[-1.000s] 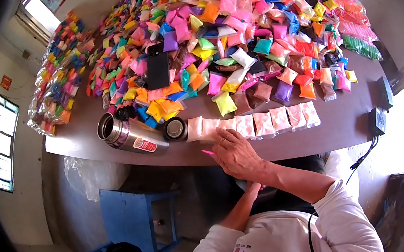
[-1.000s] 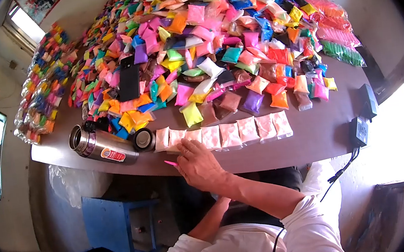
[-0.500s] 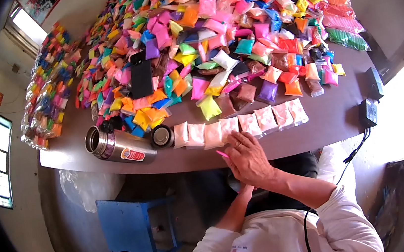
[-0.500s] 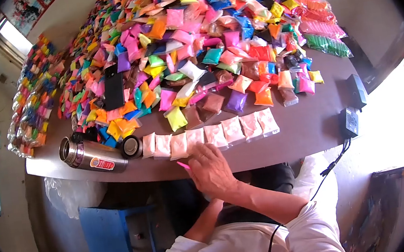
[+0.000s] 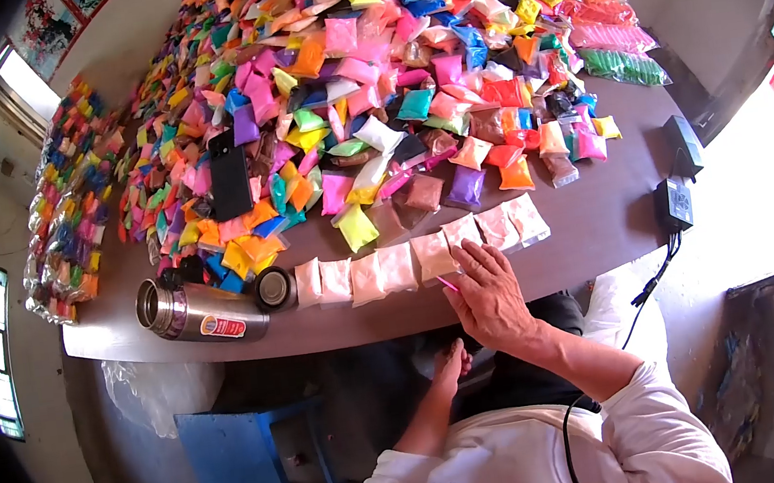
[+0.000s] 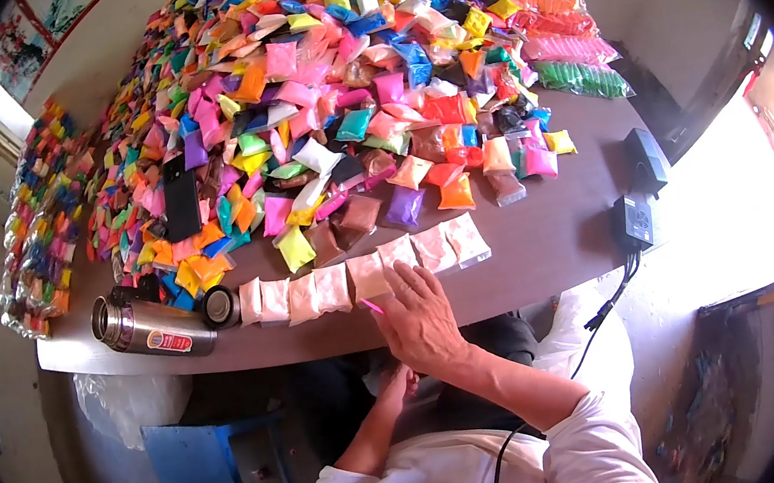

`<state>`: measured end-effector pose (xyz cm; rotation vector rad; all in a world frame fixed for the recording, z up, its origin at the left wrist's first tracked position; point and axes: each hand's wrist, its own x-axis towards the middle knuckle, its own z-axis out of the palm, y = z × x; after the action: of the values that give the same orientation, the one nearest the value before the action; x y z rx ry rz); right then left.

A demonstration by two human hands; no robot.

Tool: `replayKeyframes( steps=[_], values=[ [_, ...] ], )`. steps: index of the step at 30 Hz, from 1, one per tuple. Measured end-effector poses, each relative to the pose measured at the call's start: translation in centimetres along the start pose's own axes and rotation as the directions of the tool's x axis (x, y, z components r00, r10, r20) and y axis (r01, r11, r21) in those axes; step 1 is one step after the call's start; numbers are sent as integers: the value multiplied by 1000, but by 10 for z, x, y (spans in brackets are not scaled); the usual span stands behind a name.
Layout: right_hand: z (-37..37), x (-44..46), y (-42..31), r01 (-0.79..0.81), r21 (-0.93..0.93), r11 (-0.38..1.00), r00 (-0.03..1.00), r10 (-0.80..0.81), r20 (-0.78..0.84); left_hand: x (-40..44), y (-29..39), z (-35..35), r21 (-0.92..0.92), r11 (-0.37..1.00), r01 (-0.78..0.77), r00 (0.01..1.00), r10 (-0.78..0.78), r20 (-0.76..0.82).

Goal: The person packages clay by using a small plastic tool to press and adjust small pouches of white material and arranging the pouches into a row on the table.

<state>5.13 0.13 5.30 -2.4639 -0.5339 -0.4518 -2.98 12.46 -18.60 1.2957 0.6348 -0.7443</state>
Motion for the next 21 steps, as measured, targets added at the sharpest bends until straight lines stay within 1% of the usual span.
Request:
replayKeyframes(
  steps=[1,2,5,6,7,9,10,11,13,14,15,17,21],
  values=[
    [-1,-2,3,-27,10,1000,1000,27,-6,-14,15,5,22,1000,14,1000,-13,-16],
    [0,-3,4,-18,11,1000,1000,18,8,-24,27,9,62,997,40,998,-36,-56],
    [3,-5,4,3,16,1000,1000,-3,-9,-11,15,5,87,995,38,999,-34,-41],
    [2,-4,4,-6,47,999,1000,6,-4,-9,16,6,90,994,63,997,-59,-50],
    [0,-3,4,-9,43,999,1000,9,-8,-9,16,6,95,994,62,997,-57,-45],
    [-5,-2,7,-31,91,995,999,33,-22,-9,17,5,105,992,73,996,-67,-62],
    [-9,-1,10,-37,82,996,998,40,-42,-7,12,3,79,996,29,999,-26,-46],
    [-16,0,15,-36,72,997,998,39,-47,-5,8,1,80,997,23,999,-21,-36],
    [-30,1,24,-119,27,993,986,121,-114,-4,4,-2,79,997,8,998,-3,-59],
    [-34,-1,32,-145,32,989,974,149,-169,-4,1,-3,17,1000,16,1000,-16,-12],
    [-41,-3,40,-153,-9,988,972,149,-180,-5,3,-2,18,1000,12,1000,-12,-7],
    [-49,-8,54,-181,-45,982,958,166,-234,-5,6,0,55,998,23,999,-21,-48],
    [-53,-13,64,-211,-26,977,959,202,-201,-2,1,-1,5,1000,15,999,-15,-44]
  ],
)
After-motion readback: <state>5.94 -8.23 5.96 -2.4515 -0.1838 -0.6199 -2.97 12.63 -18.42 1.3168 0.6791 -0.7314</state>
